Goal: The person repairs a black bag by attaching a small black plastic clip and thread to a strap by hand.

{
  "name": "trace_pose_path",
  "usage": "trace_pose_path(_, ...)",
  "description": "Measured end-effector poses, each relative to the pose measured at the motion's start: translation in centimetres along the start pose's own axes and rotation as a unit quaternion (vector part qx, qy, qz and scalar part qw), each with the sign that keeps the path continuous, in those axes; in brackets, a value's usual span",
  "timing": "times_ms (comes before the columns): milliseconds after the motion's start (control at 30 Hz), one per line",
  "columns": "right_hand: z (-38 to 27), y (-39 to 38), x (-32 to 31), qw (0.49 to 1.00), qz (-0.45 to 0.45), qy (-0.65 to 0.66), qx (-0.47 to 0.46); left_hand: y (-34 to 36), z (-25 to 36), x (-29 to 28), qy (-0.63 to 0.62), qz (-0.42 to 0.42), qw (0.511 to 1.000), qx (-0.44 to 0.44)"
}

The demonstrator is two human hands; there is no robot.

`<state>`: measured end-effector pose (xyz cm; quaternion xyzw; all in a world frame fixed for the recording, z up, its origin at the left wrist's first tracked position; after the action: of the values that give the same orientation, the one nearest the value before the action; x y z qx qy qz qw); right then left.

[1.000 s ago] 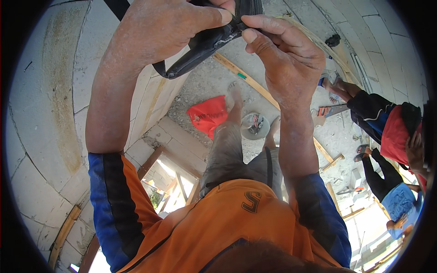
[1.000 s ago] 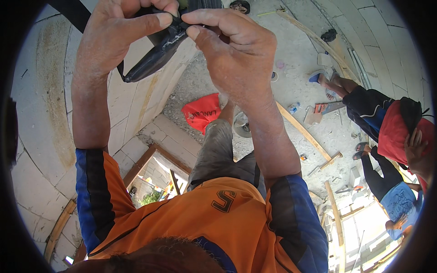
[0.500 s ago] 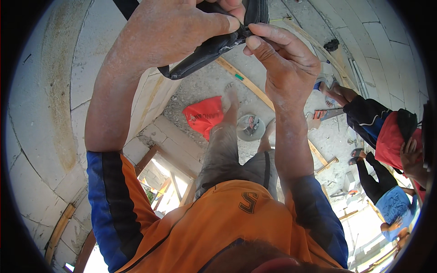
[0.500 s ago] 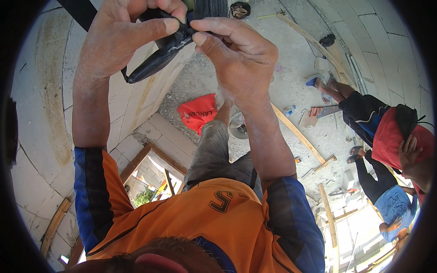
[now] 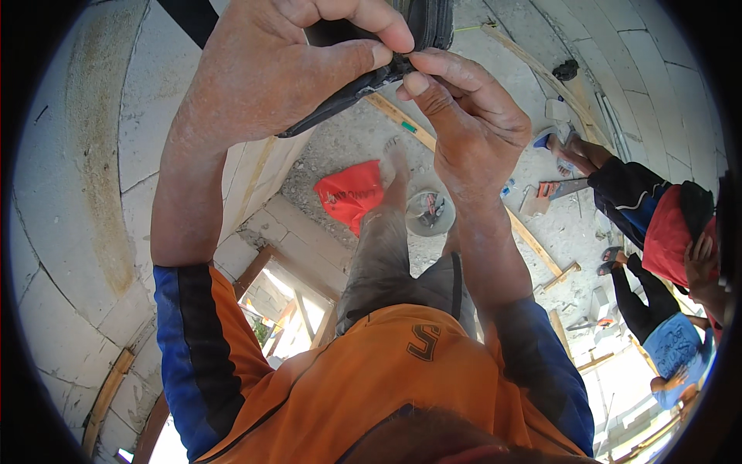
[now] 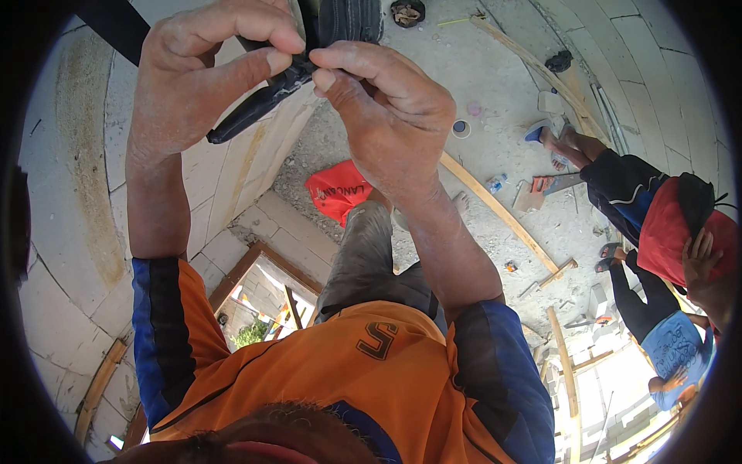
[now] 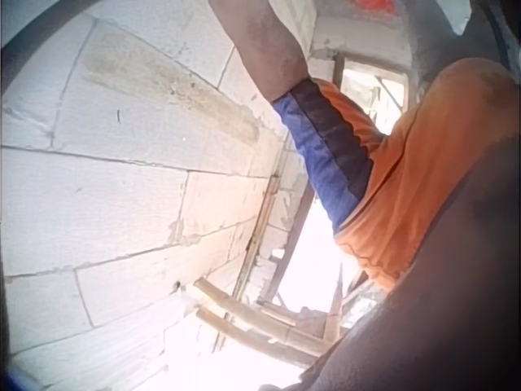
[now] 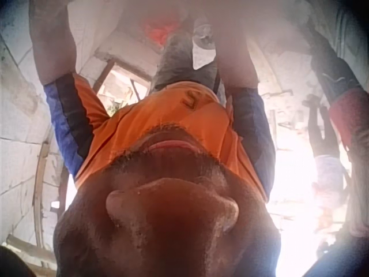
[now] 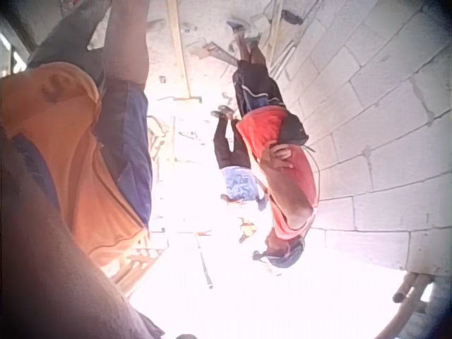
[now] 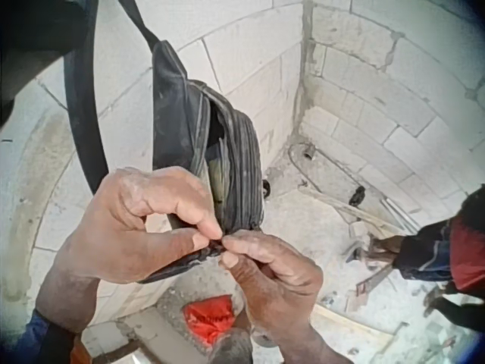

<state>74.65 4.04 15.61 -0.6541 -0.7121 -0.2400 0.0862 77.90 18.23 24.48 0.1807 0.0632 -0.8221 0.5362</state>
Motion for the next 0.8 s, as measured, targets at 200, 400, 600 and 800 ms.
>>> trace_pose_path(200, 0.6, -0.5, 0.9, 1.0, 0.004, -0.007, 0.012, -0.7, 0.5, -0.6, 0.047, 0.008, 0.998, -0.043)
trace_pose_path(400, 0.0, -0.6, 0.3, 1.0, 0.014, -0.024, -0.008, -0.1, 0.4, 0.2, 0.08, -0.027, 0.995, 0.055)
trace_pose_path(600, 0.4, -0.4, 0.8, 0.999, 0.03, -0.02, 0.019, -0.3, 0.3, 0.0, 0.074, 0.007, 0.995, 0.067)
trace_pose_path(800, 0.7, -0.5, 0.6, 0.999, 0.044, 0.001, 0.028, 0.0, 0.1, 0.0, 0.108, 0.014, 0.993, 0.039)
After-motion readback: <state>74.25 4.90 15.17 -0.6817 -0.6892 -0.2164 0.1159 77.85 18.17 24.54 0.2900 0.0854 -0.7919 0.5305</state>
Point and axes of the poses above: each hand's wrist, its own y-axis towards the middle knuckle, its own x-axis out of the palm, z = x × y, the point moved 9 cm from there along y, towards the middle knuckle, and after that the axes turned 3 degrees about -x, right-handed, at the moved point
